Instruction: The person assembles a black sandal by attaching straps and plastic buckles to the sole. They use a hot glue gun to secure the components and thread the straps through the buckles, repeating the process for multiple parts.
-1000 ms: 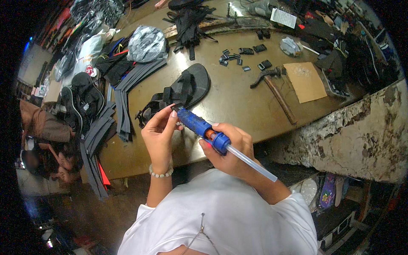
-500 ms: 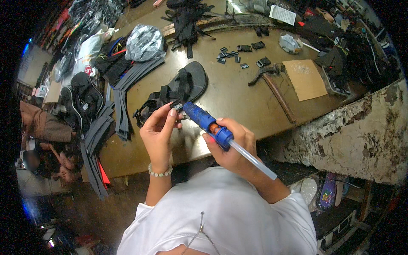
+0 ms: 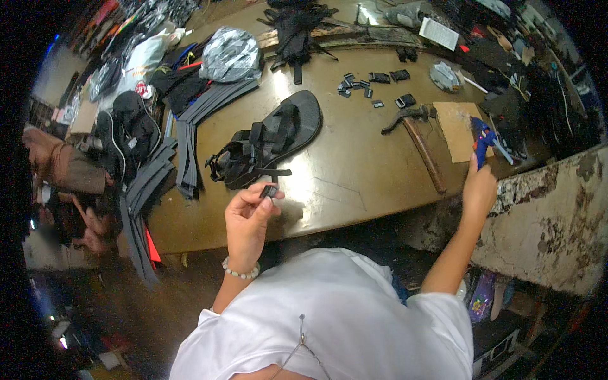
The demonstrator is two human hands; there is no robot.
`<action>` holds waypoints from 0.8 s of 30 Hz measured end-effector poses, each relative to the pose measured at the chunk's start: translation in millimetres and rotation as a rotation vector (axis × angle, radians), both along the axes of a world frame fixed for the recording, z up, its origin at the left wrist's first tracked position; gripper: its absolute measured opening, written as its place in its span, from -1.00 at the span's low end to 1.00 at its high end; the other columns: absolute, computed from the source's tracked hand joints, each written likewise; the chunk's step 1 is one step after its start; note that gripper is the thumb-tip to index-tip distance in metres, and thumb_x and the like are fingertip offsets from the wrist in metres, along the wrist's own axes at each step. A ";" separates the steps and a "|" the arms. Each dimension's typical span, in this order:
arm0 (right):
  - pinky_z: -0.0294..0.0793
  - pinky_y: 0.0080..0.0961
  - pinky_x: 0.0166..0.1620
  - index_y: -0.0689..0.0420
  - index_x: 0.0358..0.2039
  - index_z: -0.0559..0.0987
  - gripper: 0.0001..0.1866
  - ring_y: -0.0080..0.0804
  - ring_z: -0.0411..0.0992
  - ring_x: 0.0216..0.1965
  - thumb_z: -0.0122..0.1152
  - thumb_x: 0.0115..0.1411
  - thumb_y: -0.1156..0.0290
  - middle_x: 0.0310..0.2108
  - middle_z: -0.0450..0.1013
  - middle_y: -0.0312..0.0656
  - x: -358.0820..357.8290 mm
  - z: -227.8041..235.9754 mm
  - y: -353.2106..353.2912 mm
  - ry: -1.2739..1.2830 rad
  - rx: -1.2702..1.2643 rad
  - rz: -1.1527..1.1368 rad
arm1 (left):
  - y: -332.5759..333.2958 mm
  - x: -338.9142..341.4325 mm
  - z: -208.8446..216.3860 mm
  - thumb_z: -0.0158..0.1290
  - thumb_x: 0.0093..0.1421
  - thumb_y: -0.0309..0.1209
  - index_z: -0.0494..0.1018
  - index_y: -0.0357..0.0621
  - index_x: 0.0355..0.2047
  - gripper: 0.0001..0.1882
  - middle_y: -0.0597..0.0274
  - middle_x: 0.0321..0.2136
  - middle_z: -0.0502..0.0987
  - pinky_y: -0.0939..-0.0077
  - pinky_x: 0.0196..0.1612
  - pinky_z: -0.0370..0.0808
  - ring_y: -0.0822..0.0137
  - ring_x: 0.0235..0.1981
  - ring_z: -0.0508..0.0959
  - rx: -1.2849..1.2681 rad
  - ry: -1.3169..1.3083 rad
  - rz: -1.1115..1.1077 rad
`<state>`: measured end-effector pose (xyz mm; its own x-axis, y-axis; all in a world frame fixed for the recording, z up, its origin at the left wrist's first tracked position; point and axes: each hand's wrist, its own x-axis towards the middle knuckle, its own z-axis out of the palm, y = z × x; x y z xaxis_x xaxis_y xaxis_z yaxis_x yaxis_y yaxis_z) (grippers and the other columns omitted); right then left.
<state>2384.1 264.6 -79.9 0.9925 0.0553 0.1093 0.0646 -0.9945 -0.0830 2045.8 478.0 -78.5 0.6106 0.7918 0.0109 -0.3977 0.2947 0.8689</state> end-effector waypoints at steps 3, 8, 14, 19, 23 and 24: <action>0.50 -0.32 -0.18 0.27 -0.23 0.57 -0.71 -0.25 0.52 -0.29 0.10 0.30 0.26 -0.30 0.55 -0.09 -101.2 6.0 42.6 -0.052 0.842 0.674 | -9.3 -2.1 -8.1 0.15 0.14 -0.64 0.50 -0.21 -0.36 -0.91 0.28 -0.13 0.35 0.67 -0.24 0.40 0.54 -0.31 0.39 -0.051 -0.060 -0.056; 0.55 -0.54 -0.16 0.30 -0.07 0.53 -0.74 -0.50 0.49 -0.26 0.19 0.24 0.50 -0.23 0.50 -0.17 -196.9 -5.3 104.6 1.214 1.651 0.884 | -10.8 0.6 -10.9 0.16 0.15 -0.62 0.52 -0.21 -0.34 -0.91 0.32 -0.16 0.30 0.66 -0.13 0.34 0.56 -0.22 0.34 -0.039 -0.026 -0.057; 0.55 -0.54 -0.19 0.31 -0.15 0.52 -0.81 -0.50 0.50 -0.27 0.17 0.26 0.50 -0.27 0.52 -0.15 -203.7 -10.1 113.6 1.341 1.815 0.810 | -13.8 1.9 0.5 0.15 0.16 -0.59 0.53 -0.22 -0.23 -0.85 0.28 -0.18 0.34 0.58 -0.27 0.43 0.56 -0.29 0.40 0.154 0.057 -0.069; 0.55 -0.55 -0.21 0.29 -0.17 0.52 -0.83 -0.50 0.50 -0.32 0.15 0.27 0.49 -0.30 0.53 -0.14 -191.1 -12.9 105.5 1.245 1.958 0.664 | 4.6 14.7 17.4 0.11 0.17 -0.53 0.53 -0.18 -0.13 -0.77 0.22 -0.38 0.47 0.53 -0.49 0.44 0.51 -0.60 0.44 0.712 0.548 0.096; 0.53 -0.58 -0.24 0.32 -0.16 0.52 -0.81 -0.51 0.49 -0.34 0.16 0.27 0.48 -0.31 0.53 -0.14 -177.8 -20.6 100.1 1.382 1.759 0.625 | 18.6 17.1 19.4 0.12 0.19 -0.44 0.54 -0.23 -0.17 -0.79 0.13 -0.49 0.55 0.56 -0.53 0.44 0.42 -0.63 0.51 0.888 0.681 0.112; 0.53 -0.58 -0.25 0.32 -0.16 0.52 -0.80 -0.52 0.49 -0.34 0.17 0.26 0.47 -0.32 0.53 -0.14 -177.2 -22.4 100.6 1.390 1.706 0.615 | 18.9 12.2 18.0 0.13 0.19 -0.43 0.54 -0.25 -0.19 -0.79 0.13 -0.50 0.56 0.58 -0.52 0.45 0.44 -0.61 0.52 0.814 0.667 0.113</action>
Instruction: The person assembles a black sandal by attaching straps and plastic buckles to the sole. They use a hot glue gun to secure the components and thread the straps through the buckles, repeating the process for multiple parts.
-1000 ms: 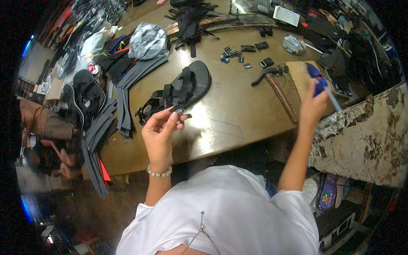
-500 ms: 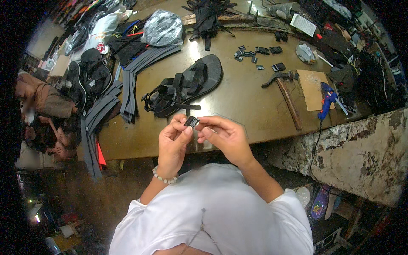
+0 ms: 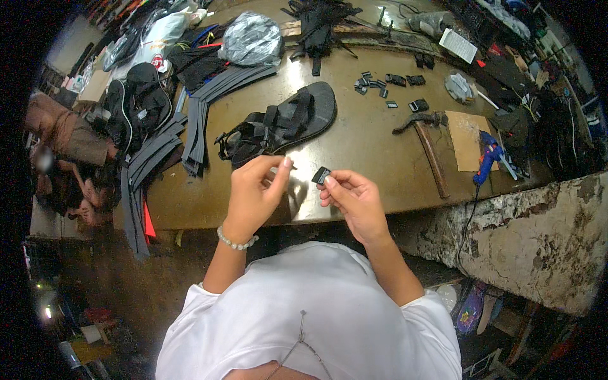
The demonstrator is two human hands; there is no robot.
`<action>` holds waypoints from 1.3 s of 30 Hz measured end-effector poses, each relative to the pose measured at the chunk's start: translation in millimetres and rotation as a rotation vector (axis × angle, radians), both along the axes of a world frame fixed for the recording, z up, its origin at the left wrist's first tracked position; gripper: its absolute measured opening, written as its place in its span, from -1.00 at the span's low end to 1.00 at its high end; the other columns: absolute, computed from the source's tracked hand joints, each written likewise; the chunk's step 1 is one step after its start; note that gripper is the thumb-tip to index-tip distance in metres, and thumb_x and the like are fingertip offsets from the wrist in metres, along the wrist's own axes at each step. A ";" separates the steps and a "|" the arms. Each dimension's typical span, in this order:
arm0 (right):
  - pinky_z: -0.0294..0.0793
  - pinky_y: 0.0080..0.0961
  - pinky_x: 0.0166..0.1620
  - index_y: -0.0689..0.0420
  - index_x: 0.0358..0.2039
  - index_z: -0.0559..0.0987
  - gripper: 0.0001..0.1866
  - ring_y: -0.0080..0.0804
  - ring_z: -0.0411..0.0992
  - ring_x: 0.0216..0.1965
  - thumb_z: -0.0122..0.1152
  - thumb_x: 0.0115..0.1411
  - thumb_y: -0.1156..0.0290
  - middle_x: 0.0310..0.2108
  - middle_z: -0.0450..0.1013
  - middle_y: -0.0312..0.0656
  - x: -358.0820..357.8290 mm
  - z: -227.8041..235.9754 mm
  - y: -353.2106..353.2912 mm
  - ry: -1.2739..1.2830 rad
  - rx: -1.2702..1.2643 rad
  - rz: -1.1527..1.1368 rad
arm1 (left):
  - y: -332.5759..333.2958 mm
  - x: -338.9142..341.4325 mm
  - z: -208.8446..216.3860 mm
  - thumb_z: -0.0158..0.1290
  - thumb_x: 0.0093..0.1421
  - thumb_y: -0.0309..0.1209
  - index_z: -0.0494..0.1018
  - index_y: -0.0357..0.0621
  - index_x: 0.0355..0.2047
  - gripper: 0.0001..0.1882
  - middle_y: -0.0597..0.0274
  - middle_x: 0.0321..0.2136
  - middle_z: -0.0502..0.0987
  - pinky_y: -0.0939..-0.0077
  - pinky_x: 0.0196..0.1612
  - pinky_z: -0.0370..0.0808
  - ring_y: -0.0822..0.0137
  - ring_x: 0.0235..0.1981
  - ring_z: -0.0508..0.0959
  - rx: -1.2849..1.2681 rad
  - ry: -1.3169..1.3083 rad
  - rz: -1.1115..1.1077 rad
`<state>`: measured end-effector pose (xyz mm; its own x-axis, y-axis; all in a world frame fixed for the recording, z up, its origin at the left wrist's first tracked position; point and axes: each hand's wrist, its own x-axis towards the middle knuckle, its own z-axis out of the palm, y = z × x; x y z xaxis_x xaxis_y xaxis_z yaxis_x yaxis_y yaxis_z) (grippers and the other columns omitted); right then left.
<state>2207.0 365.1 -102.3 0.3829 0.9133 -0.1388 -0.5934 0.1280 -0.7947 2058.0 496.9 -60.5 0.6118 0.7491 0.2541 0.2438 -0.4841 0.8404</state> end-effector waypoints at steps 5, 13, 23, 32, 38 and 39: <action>0.52 -0.61 -0.26 0.34 -0.18 0.54 -0.76 -0.54 0.48 -0.38 0.24 0.22 0.45 -0.35 0.53 -0.16 -17.7 -6.9 16.7 -0.065 -0.168 0.216 | 0.4 -45.8 -12.7 0.16 0.19 -0.52 0.53 -0.37 -0.19 -0.80 0.20 -0.43 0.61 0.66 -0.38 0.54 0.49 -0.44 0.60 -0.601 -0.147 0.077; 0.56 -0.62 -0.28 0.38 -0.20 0.54 -0.72 -0.52 0.52 -0.40 0.28 0.20 0.42 -0.37 0.54 -0.13 -42.9 -10.7 41.7 -0.158 -0.221 0.326 | 6.9 -76.2 -33.1 0.17 0.20 -0.44 0.53 -0.34 -0.19 -0.78 0.22 -0.46 0.60 0.80 -0.45 0.44 0.59 -0.52 0.54 -0.817 -0.127 0.126; 0.58 -0.64 -0.28 0.34 -0.21 0.55 -0.78 -0.54 0.53 -0.41 0.22 0.24 0.42 -0.36 0.55 -0.14 -59.2 -16.3 37.8 -0.033 -0.252 0.254 | 4.5 -76.4 -40.7 0.17 0.22 -0.36 0.54 -0.24 -0.30 -0.82 0.28 -0.46 0.59 0.80 -0.50 0.36 0.65 -0.56 0.45 -0.850 -0.251 0.064; 0.58 -0.62 -0.27 0.35 -0.20 0.55 -0.74 -0.49 0.54 -0.41 0.27 0.21 0.41 -0.35 0.55 -0.11 -51.5 -17.4 43.1 -0.002 -0.215 0.313 | 5.4 -76.5 -39.2 0.17 0.22 -0.36 0.52 -0.23 -0.34 -0.83 0.26 -0.47 0.60 0.80 -0.50 0.37 0.65 -0.58 0.44 -0.881 -0.223 0.043; 0.58 -0.63 -0.26 0.34 -0.20 0.55 -0.75 -0.51 0.54 -0.40 0.26 0.21 0.40 -0.35 0.55 -0.12 -53.3 -17.7 42.5 0.029 -0.200 0.314 | 5.6 -76.5 -38.0 0.17 0.22 -0.37 0.52 -0.22 -0.35 -0.84 0.26 -0.50 0.59 0.80 -0.52 0.34 0.66 -0.59 0.43 -0.897 -0.223 0.034; 0.58 -0.63 -0.26 0.34 -0.20 0.55 -0.75 -0.51 0.54 -0.40 0.26 0.21 0.40 -0.35 0.54 -0.12 -53.4 -17.7 42.4 0.033 -0.201 0.312 | 5.5 -76.5 -37.7 0.17 0.22 -0.38 0.52 -0.23 -0.36 -0.85 0.26 -0.51 0.59 0.80 -0.52 0.34 0.65 -0.60 0.42 -0.904 -0.226 0.032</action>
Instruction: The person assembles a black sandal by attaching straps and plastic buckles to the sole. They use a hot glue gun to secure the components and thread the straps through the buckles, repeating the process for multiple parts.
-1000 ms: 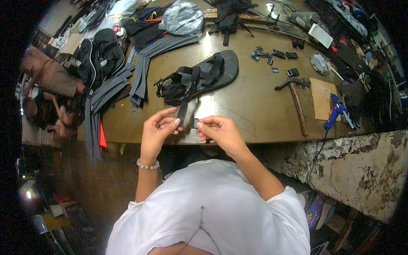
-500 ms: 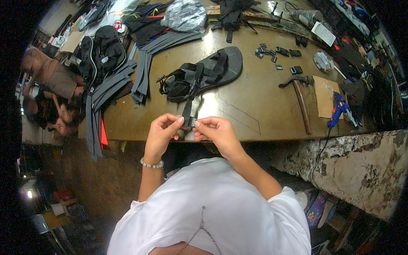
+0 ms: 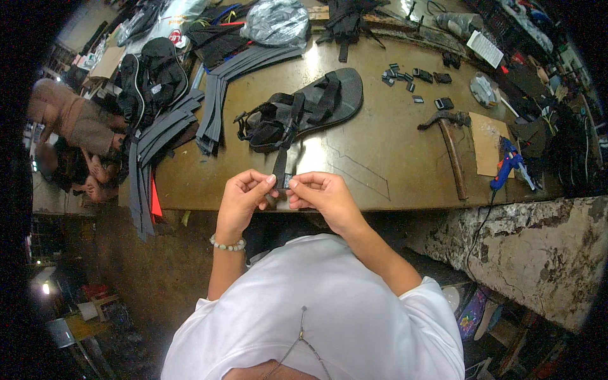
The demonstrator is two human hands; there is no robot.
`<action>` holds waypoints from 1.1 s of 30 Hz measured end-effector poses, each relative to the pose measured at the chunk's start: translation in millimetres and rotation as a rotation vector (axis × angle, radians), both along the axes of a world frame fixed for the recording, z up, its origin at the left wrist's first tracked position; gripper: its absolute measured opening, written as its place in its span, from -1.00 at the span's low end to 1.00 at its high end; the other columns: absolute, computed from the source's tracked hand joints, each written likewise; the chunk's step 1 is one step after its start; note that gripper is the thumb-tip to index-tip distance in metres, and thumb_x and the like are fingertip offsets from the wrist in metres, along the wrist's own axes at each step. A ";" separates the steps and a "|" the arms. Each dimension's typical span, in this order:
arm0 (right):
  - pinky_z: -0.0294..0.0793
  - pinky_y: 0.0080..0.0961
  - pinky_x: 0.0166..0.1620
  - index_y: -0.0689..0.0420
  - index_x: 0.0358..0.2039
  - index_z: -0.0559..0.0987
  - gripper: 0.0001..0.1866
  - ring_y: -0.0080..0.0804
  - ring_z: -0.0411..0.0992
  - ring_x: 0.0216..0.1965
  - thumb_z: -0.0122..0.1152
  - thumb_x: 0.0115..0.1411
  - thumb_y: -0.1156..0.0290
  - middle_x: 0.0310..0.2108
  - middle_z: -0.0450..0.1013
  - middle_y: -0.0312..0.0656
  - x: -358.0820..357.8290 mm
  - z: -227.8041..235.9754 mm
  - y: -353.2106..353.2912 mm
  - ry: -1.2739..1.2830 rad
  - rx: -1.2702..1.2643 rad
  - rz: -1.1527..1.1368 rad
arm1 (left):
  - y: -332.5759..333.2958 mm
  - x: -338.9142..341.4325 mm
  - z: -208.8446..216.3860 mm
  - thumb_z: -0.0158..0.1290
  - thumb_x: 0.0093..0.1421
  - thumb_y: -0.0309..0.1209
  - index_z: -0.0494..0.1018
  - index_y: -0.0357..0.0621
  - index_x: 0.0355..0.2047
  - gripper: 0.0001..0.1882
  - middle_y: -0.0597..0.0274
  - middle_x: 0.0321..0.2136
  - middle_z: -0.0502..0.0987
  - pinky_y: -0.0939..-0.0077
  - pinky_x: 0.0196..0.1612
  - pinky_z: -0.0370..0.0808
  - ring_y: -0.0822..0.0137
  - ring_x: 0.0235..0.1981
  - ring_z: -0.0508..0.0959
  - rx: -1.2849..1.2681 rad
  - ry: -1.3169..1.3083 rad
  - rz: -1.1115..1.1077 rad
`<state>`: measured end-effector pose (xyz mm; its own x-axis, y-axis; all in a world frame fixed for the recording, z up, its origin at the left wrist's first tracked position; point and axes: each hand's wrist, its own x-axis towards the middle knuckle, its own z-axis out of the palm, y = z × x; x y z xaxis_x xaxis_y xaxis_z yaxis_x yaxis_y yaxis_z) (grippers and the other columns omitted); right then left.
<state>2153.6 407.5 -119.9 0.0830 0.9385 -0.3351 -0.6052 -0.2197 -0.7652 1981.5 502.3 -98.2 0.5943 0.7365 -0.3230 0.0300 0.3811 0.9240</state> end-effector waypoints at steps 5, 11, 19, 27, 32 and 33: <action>0.58 -0.63 -0.25 0.33 -0.20 0.55 -0.75 -0.52 0.53 -0.40 0.25 0.22 0.40 -0.34 0.54 -0.14 0.7 0.8 0.0 0.009 -0.002 0.014 | 0.3 0.6 0.7 0.17 0.21 -0.38 0.51 -0.24 -0.37 -0.85 0.26 -0.51 0.59 0.80 -0.53 0.32 0.65 -0.61 0.42 -0.022 -0.010 0.002; 0.59 -0.62 -0.25 0.32 -0.21 0.55 -0.76 -0.53 0.53 -0.40 0.25 0.22 0.41 -0.33 0.54 -0.14 1.5 1.8 0.4 0.023 -0.016 0.027 | 0.7 0.7 1.2 0.19 0.20 -0.39 0.51 -0.24 -0.37 -0.84 0.26 -0.52 0.59 0.80 -0.53 0.32 0.65 -0.60 0.43 -0.011 0.007 -0.001; 0.58 -0.63 -0.25 0.31 -0.22 0.54 -0.79 -0.54 0.52 -0.38 0.22 0.24 0.42 -0.33 0.53 -0.16 1.3 0.3 0.2 0.059 0.011 0.027 | -0.1 3.1 3.7 0.19 0.19 -0.42 0.51 -0.25 -0.37 -0.86 0.26 -0.53 0.58 0.81 -0.54 0.32 0.65 -0.59 0.43 0.011 -0.001 0.008; 0.59 -0.60 -0.27 0.28 -0.22 0.53 -0.80 -0.55 0.51 -0.38 0.20 0.26 0.40 -0.34 0.51 -0.18 2.5 0.9 1.1 0.119 0.039 0.051 | -2.0 5.3 5.4 0.18 0.19 -0.43 0.50 -0.24 -0.36 -0.87 0.30 -0.55 0.56 0.82 -0.55 0.29 0.66 -0.61 0.41 0.020 0.018 0.016; 0.57 -0.59 -0.31 0.24 -0.23 0.52 -0.81 -0.59 0.47 -0.38 0.19 0.27 0.37 -0.34 0.47 -0.24 -1.1 -0.8 9.0 0.113 0.028 0.054 | -3.6 7.8 8.6 0.17 0.20 -0.44 0.50 -0.25 -0.35 -0.87 0.32 -0.56 0.55 0.80 -0.55 0.30 0.64 -0.61 0.42 0.023 0.076 0.034; 0.56 -0.59 -0.32 0.23 -0.24 0.52 -0.82 -0.59 0.46 -0.39 0.18 0.27 0.37 -0.34 0.47 -0.25 -1.5 -1.6 11.0 0.078 0.027 0.055 | -4.5 8.3 9.0 0.17 0.20 -0.42 0.50 -0.25 -0.33 -0.86 0.32 -0.55 0.55 0.79 -0.54 0.32 0.63 -0.59 0.44 0.049 0.063 0.029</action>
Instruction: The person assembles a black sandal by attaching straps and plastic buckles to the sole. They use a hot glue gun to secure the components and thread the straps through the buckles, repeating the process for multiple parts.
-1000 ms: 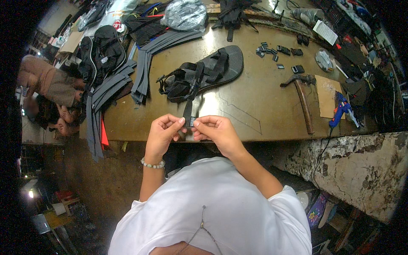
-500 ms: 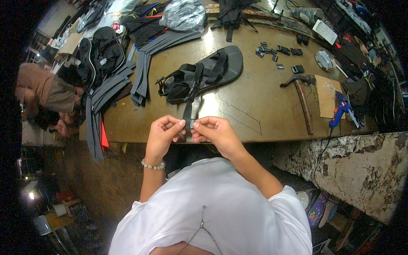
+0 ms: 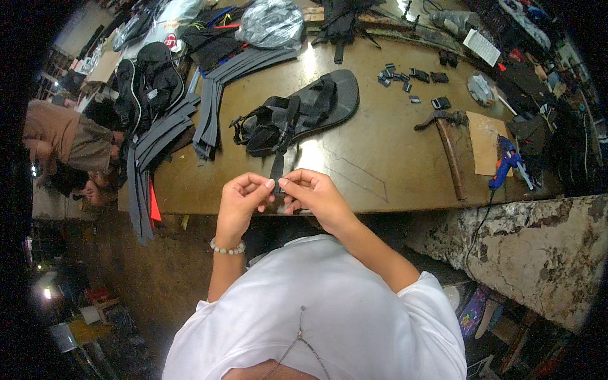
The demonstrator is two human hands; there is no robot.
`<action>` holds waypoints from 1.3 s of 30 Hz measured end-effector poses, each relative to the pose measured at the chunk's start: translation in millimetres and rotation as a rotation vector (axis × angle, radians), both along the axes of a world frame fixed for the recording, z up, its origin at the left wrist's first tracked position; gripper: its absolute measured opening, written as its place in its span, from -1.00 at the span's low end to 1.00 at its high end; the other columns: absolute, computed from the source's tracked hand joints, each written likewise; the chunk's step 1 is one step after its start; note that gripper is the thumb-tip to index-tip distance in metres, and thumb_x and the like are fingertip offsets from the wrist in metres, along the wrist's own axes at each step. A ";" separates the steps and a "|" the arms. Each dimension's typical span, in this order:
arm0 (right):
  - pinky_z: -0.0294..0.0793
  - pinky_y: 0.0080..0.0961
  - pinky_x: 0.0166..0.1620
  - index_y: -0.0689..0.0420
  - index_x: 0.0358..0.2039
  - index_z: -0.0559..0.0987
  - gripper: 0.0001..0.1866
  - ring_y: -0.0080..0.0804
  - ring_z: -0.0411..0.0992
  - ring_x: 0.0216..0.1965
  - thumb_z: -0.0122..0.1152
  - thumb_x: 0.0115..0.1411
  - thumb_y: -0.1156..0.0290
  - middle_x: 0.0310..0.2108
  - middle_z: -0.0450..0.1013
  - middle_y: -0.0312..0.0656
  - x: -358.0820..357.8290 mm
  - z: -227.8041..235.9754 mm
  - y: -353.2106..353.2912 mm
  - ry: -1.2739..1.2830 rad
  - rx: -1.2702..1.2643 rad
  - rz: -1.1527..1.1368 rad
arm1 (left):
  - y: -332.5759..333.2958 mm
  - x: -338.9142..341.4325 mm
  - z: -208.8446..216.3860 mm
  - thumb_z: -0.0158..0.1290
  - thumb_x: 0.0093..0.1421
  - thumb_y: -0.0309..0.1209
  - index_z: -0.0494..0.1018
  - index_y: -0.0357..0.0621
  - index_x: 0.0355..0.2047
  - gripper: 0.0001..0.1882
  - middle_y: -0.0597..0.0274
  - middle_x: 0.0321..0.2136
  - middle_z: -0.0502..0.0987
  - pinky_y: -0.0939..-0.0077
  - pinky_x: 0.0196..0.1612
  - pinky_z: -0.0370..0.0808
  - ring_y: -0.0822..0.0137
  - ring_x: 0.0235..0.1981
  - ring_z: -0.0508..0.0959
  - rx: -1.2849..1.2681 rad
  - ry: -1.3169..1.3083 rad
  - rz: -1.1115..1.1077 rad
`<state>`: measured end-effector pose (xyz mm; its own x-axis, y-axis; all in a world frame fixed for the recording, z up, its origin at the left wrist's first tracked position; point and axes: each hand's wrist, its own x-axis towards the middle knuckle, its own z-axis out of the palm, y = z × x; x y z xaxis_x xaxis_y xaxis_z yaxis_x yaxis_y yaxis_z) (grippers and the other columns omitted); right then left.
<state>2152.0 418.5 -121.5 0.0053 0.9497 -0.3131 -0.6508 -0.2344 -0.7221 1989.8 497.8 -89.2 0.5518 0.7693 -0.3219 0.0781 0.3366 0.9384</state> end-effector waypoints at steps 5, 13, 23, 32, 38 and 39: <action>0.54 -0.59 -0.36 0.23 -0.24 0.52 -0.82 -0.59 0.46 -0.39 0.18 0.27 0.37 -0.35 0.47 -0.27 1.4 -1.4 4.3 -0.073 0.002 0.039 | -7.8 -0.1 1.4 0.20 0.19 -0.34 0.51 -0.29 -0.30 -0.77 0.32 -0.53 0.57 0.77 -0.52 0.40 0.62 -0.55 0.49 0.123 0.128 0.006; 0.49 -0.64 -0.42 0.22 -0.29 0.54 -0.75 -0.62 0.41 -0.39 0.20 0.26 0.26 -0.42 0.45 -0.32 7.9 1.0 5.9 0.243 0.036 0.028 | -6.7 -2.8 -1.3 0.17 0.22 -0.33 0.52 -0.29 -0.33 -0.77 0.34 -0.54 0.55 0.78 -0.53 0.36 0.64 -0.55 0.47 0.072 0.042 -0.018; 0.42 -0.66 -0.37 0.21 -0.26 0.52 -0.79 -0.61 0.39 -0.45 0.21 0.26 0.32 -0.43 0.45 -0.33 -11.1 -4.0 8.3 -0.051 0.118 -0.038 | -19.1 4.7 -5.5 0.15 0.23 -0.33 0.53 -0.30 -0.30 -0.77 0.36 -0.51 0.53 0.75 -0.59 0.39 0.66 -0.59 0.42 0.285 0.132 0.080; 0.41 -0.68 -0.36 0.13 -0.34 0.48 -0.85 -0.62 0.40 -0.43 0.20 0.27 0.34 -0.40 0.47 -0.32 -12.5 -4.8 16.4 0.068 0.076 0.051 | -19.5 -4.3 -8.7 0.14 0.22 -0.39 0.52 -0.31 -0.28 -0.80 0.30 -0.45 0.53 0.70 -0.57 0.37 0.58 -0.53 0.47 0.488 0.203 0.057; 0.40 -0.66 -0.35 0.11 -0.34 0.48 -0.85 -0.61 0.38 -0.43 0.21 0.26 0.33 -0.40 0.46 -0.34 -5.8 -7.4 19.1 0.238 0.070 0.124 | -13.7 -4.4 -8.3 0.16 0.19 -0.45 0.50 -0.29 -0.35 -0.87 0.26 -0.44 0.53 0.68 -0.53 0.33 0.58 -0.53 0.45 0.589 0.109 0.066; 0.39 -0.67 -0.35 0.11 -0.34 0.48 -0.85 -0.61 0.38 -0.43 0.21 0.26 0.32 -0.40 0.46 -0.34 -3.7 -7.0 18.9 0.234 0.028 0.121 | -13.0 -6.0 -6.7 0.16 0.19 -0.46 0.50 -0.29 -0.35 -0.87 0.28 -0.45 0.51 0.68 -0.50 0.33 0.59 -0.52 0.44 0.569 0.130 0.044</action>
<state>2148.3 437.4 -128.5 -0.1782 0.9475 -0.2656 -0.7691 -0.3025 -0.5630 1983.8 484.9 -95.8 0.4989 0.8624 0.0856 0.2022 -0.2119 0.9562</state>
